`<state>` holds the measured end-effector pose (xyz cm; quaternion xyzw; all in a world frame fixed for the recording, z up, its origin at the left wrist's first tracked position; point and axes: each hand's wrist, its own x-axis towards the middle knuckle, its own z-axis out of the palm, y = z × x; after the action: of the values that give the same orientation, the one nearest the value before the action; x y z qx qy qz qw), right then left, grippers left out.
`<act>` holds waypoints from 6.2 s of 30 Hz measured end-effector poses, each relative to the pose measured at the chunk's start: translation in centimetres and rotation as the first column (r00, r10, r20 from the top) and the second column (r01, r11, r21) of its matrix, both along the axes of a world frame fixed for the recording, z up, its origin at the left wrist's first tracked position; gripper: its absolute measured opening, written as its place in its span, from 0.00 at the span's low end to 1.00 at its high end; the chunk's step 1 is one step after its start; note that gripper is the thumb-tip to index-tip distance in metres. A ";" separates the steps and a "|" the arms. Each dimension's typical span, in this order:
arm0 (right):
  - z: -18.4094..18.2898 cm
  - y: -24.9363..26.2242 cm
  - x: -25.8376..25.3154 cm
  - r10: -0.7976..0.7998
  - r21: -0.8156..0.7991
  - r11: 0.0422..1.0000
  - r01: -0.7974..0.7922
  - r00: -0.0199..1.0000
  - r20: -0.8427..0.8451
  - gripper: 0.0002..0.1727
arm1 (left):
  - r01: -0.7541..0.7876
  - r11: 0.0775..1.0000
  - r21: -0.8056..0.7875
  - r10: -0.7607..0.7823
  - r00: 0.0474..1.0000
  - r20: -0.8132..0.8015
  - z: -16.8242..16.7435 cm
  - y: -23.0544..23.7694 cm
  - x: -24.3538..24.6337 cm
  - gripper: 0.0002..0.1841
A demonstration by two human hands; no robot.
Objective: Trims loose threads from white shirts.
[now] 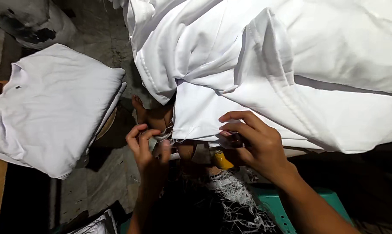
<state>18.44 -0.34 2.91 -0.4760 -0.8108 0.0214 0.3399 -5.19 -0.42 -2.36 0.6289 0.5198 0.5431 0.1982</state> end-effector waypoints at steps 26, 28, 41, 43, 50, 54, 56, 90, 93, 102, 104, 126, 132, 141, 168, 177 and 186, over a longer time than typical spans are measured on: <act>1.5 -2.9 -5.6 -0.009 -0.252 0.962 -0.107 0.908 -0.418 0.14 | 0.478 0.861 0.176 -0.464 0.594 0.657 4.3 0.3 3.1 0.07; 1.7 -2.4 -6.0 -0.001 -0.234 0.967 -0.105 0.910 -0.414 0.15 | 0.478 0.860 0.180 -0.470 0.604 0.644 4.4 0.1 3.3 0.07; 1.4 -3.3 -5.8 -0.043 -0.278 0.959 -0.052 0.944 -0.326 0.13 | 0.384 0.913 0.136 -0.384 0.704 0.597 3.8 1.0 2.8 0.07; 1.2 -3.5 -5.9 -0.033 -0.248 0.968 -0.048 0.950 -0.311 0.12 | 0.419 0.890 0.181 -0.453 0.757 0.472 4.1 0.4 2.3 0.11; 1.8 -2.8 -6.4 -0.038 -0.220 0.975 -0.037 0.945 -0.326 0.13 | 0.385 0.894 0.228 -0.428 0.886 0.182 3.9 -0.5 2.4 0.13; 1.9 -2.8 -5.8 -0.092 -0.278 0.960 0.000 0.944 -0.317 0.14 | 0.370 0.907 0.200 -0.409 0.888 0.212 3.7 -0.4 2.2 0.22; 1.9 -2.8 -5.4 -0.107 -0.275 0.961 0.014 0.939 -0.328 0.14 | 0.325 0.937 0.128 -0.349 0.892 0.289 3.6 -0.3 2.3 0.17; 1.8 -2.6 -2.0 -0.095 -0.028 0.995 0.093 0.994 -0.054 0.16 | 0.597 0.790 0.137 -0.501 0.502 0.705 1.4 -2.8 4.5 0.12; 1.5 -2.8 -2.4 -0.095 -0.039 0.995 0.093 0.994 -0.056 0.14 | 0.542 0.814 0.208 -0.506 0.487 0.713 1.9 -2.5 5.2 0.12; 1.0 -2.3 -2.9 -0.066 -0.020 0.998 0.065 0.993 -0.096 0.15 | 0.520 0.828 0.212 -0.548 0.668 0.503 2.5 -2.2 4.6 0.12; 1.2 -2.4 -2.5 -0.035 -0.044 0.999 0.031 0.995 -0.095 0.14 | 0.534 0.816 0.219 -0.564 0.658 0.499 2.7 -2.2 4.3 0.13; 1.1 1.9 -0.6 -0.014 -0.162 0.986 0.027 0.996 0.083 0.27 | 0.242 0.896 -0.372 -0.159 0.958 0.239 0.8 1.3 4.0 0.18; -0.5 -0.2 0.6 0.062 -0.092 0.994 -0.061 0.998 0.008 0.11 | 0.057 0.991 -0.124 -0.038 0.987 0.154 -1.5 -0.1 -1.1 0.11; 5.0 0.2 1.5 -0.060 0.090 0.994 0.065 0.996 -0.058 0.11 | 0.059 0.960 0.276 -0.092 0.990 0.108 3.1 3.3 6.3 0.06; 2.1 -2.4 -4.9 -0.041 -0.163 0.987 -0.012 0.946 -0.320 0.14 | 0.396 0.879 0.264 -0.476 0.711 0.518 3.8 0.4 5.5 0.08; 2.6 -0.6 -3.9 -0.025 -0.193 0.979 -0.069 0.894 -0.447 0.10 | 0.396 0.894 0.211 -0.449 0.796 0.406 2.8 0.3 4.8 0.29; 2.8 -3.2 -3.6 0.201 -0.183 0.951 -0.249 0.948 -0.246 0.09 | 0.394 0.919 -0.014 -0.260 0.631 0.731 3.3 1.0 4.9 0.09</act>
<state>14.85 -3.51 5.68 -0.4080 -0.8095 0.2000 0.3717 -0.26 0.59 0.95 0.4317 0.3228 0.6519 0.5333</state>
